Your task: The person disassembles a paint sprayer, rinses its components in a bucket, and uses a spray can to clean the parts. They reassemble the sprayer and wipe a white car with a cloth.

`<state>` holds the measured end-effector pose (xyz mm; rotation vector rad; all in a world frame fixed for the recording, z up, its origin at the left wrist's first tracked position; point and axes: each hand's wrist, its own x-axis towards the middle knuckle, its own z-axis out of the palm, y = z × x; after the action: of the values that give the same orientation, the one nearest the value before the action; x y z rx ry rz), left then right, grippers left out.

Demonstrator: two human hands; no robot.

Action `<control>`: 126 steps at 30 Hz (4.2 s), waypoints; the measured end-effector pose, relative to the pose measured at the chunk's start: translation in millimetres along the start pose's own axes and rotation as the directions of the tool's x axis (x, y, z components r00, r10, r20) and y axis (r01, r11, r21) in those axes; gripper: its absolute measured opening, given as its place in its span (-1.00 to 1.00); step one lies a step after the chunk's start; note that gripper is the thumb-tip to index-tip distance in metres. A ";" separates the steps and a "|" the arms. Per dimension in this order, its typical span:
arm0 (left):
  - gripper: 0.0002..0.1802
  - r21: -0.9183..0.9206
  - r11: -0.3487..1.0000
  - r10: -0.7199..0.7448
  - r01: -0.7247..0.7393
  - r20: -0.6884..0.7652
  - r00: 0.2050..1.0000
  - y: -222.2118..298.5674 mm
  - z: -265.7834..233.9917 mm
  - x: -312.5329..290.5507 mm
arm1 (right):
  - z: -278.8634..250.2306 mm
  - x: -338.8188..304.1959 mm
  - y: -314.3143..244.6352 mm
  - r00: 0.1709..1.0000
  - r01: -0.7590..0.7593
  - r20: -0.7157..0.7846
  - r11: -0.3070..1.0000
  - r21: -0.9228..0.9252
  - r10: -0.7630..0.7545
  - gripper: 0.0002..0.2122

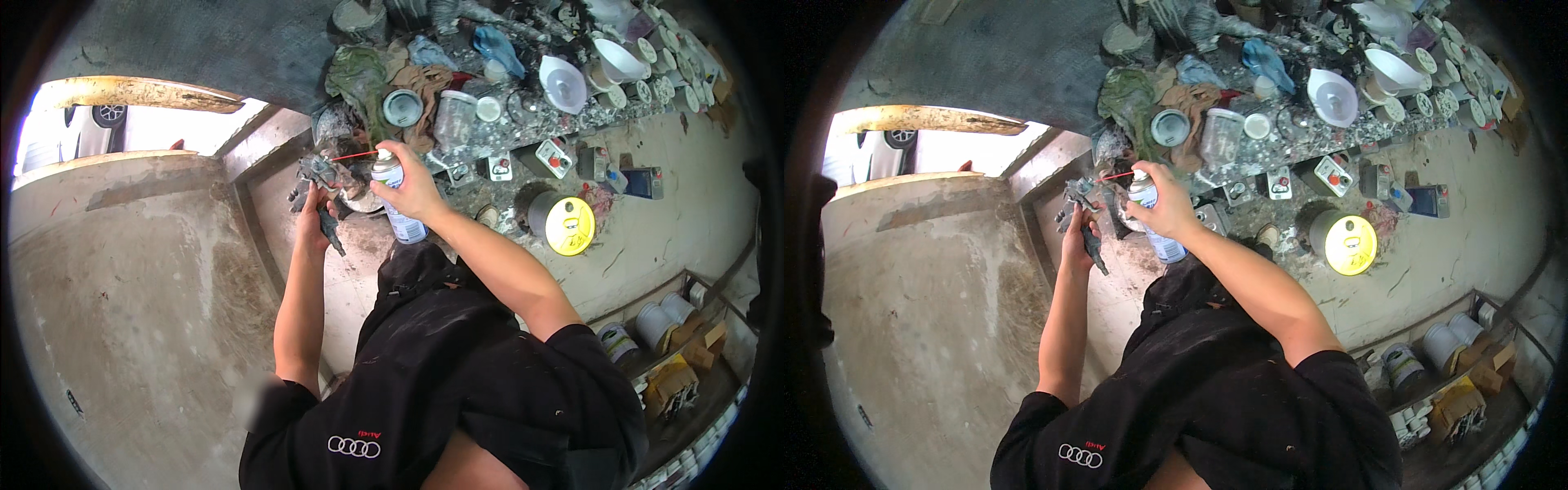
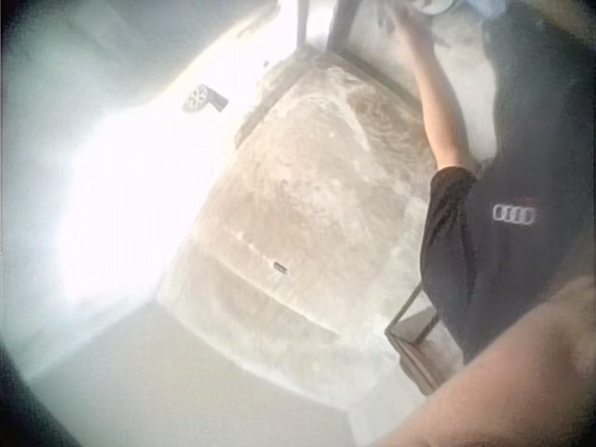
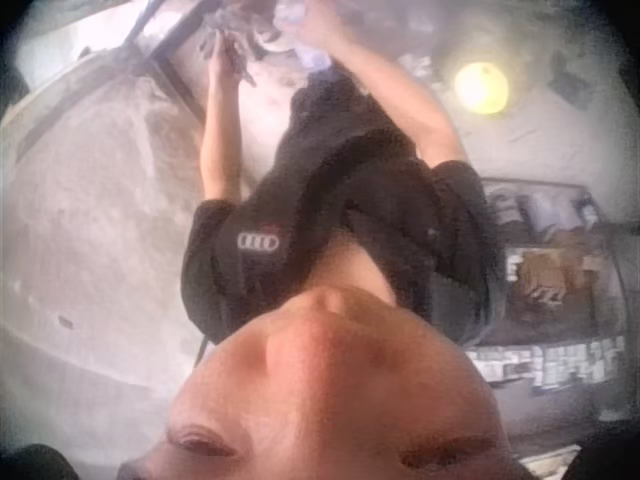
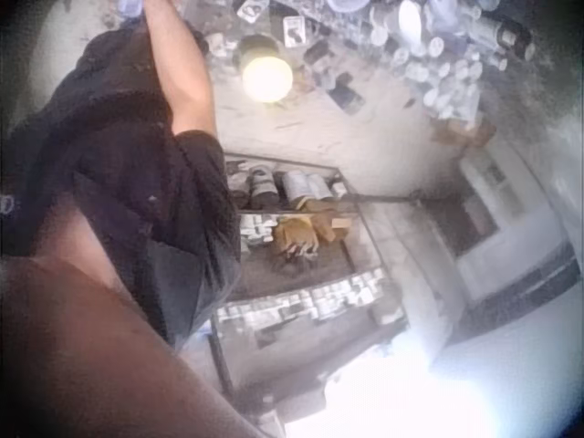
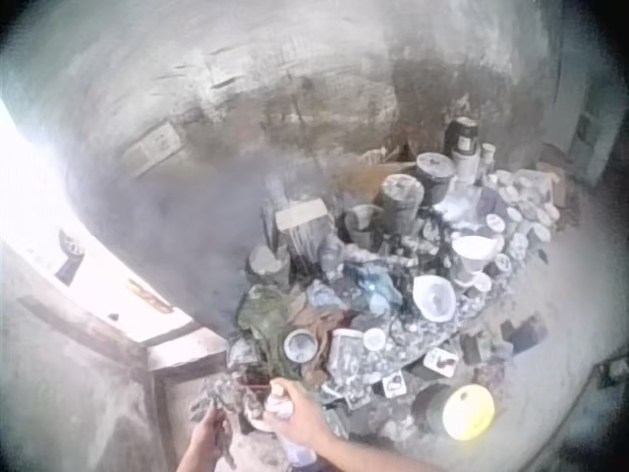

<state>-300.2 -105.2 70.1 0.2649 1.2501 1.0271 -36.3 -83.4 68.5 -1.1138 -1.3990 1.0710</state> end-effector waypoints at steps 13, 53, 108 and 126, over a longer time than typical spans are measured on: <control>-0.64 0.372 0.894 0.295 -0.250 -0.068 0.953 -54.8 160.8 102.2 | -142.1 -32.8 45.6 0.913 -0.257 -0.336 0.966 -0.036 0.231 -0.39; -0.78 0.943 -0.175 0.577 -0.284 0.332 0.747 -80.1 160.2 193.4 | -212.3 -50.6 48.8 0.806 -0.455 -0.434 0.890 -0.020 0.402 -0.35; -0.65 0.618 0.621 0.369 -0.481 0.311 0.876 -10.6 127.0 146.7 | -99.4 61.7 -1.3 0.999 -0.029 0.025 0.927 -0.373 0.041 -0.43; -0.85 0.613 0.670 0.280 -0.419 0.315 0.907 -25.8 192.1 194.1 | -147.3 43.7 16.3 0.969 -0.145 -0.239 0.936 -0.322 0.068 -0.42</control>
<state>-128.5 94.5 -6.5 1.1948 1.3786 0.7981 108.7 -30.3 74.6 -1.5262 -1.3824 0.7650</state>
